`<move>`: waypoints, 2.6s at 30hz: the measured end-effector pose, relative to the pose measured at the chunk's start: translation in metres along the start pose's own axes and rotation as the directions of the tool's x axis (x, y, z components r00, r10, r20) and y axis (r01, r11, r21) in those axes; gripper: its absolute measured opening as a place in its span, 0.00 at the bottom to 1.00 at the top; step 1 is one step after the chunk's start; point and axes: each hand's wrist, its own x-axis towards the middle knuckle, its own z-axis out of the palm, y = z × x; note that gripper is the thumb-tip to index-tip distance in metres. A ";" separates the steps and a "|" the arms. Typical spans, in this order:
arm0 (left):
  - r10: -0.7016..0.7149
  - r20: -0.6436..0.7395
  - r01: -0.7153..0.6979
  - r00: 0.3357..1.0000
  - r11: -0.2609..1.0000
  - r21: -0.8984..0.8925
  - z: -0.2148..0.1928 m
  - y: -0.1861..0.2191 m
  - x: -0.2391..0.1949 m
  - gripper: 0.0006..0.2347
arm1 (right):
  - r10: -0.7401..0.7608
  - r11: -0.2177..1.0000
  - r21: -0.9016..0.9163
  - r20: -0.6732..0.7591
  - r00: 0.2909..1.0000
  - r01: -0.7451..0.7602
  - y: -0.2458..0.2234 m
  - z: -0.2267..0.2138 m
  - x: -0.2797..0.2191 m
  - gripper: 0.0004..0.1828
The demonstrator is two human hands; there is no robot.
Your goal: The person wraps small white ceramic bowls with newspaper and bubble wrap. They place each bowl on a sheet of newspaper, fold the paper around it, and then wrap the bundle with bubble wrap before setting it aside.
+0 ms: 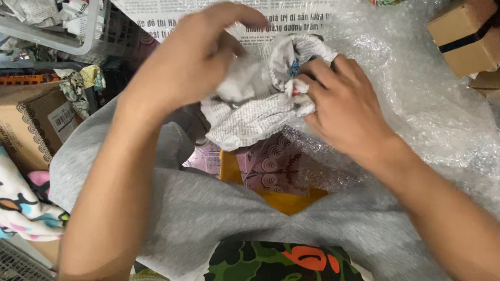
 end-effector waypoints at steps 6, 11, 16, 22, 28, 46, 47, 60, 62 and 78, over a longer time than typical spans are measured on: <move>-0.047 -0.090 0.085 0.995 0.869 0.487 -0.013 -0.018 -0.016 0.19 | 0.114 0.936 0.339 -0.044 0.993 -0.092 0.022 -0.012 0.003 0.10; -0.714 0.141 0.408 0.686 0.538 0.738 -0.008 -0.032 -0.030 0.15 | 0.195 0.817 0.554 -0.003 0.981 -0.160 0.028 -0.024 0.003 0.16; -0.327 0.575 0.138 0.750 0.928 0.347 0.049 -0.029 -0.040 0.17 | 0.213 0.809 0.565 -0.025 0.977 -0.162 0.032 -0.022 0.009 0.15; 0.096 -0.031 -0.088 0.995 0.975 0.203 0.087 -0.030 -0.022 0.12 | 0.272 0.769 0.597 0.021 0.962 -0.231 0.034 -0.014 0.006 0.12; 0.136 -0.123 -0.103 0.983 0.963 0.248 0.089 -0.021 -0.006 0.16 | 0.315 0.735 0.618 0.054 0.948 -0.279 0.035 -0.016 0.009 0.10; 0.541 -0.211 -0.504 0.814 0.839 0.205 0.080 -0.009 0.001 0.18 | 0.079 0.909 0.386 0.213 0.974 -0.158 0.022 -0.035 0.001 0.14; 0.446 -0.235 -0.411 0.863 0.893 0.186 0.083 -0.007 0.002 0.14 | 0.095 0.921 0.346 0.242 0.966 -0.178 0.018 -0.032 0.002 0.16; 0.045 -0.433 -0.055 0.900 0.998 -0.011 0.090 -0.014 0.007 0.33 | 0.016 0.964 0.267 -0.074 0.997 0.004 -0.005 -0.058 0.006 0.29; -0.053 -0.429 0.004 0.902 0.994 -0.113 0.087 -0.016 0.011 0.37 | 0.088 0.934 0.348 -0.025 0.996 -0.074 -0.007 -0.056 0.006 0.30; 0.112 -0.503 -0.126 0.857 0.992 0.006 0.105 -0.009 -0.003 0.15 | 0.208 0.826 0.547 -0.076 0.975 -0.134 -0.008 -0.031 0.008 0.23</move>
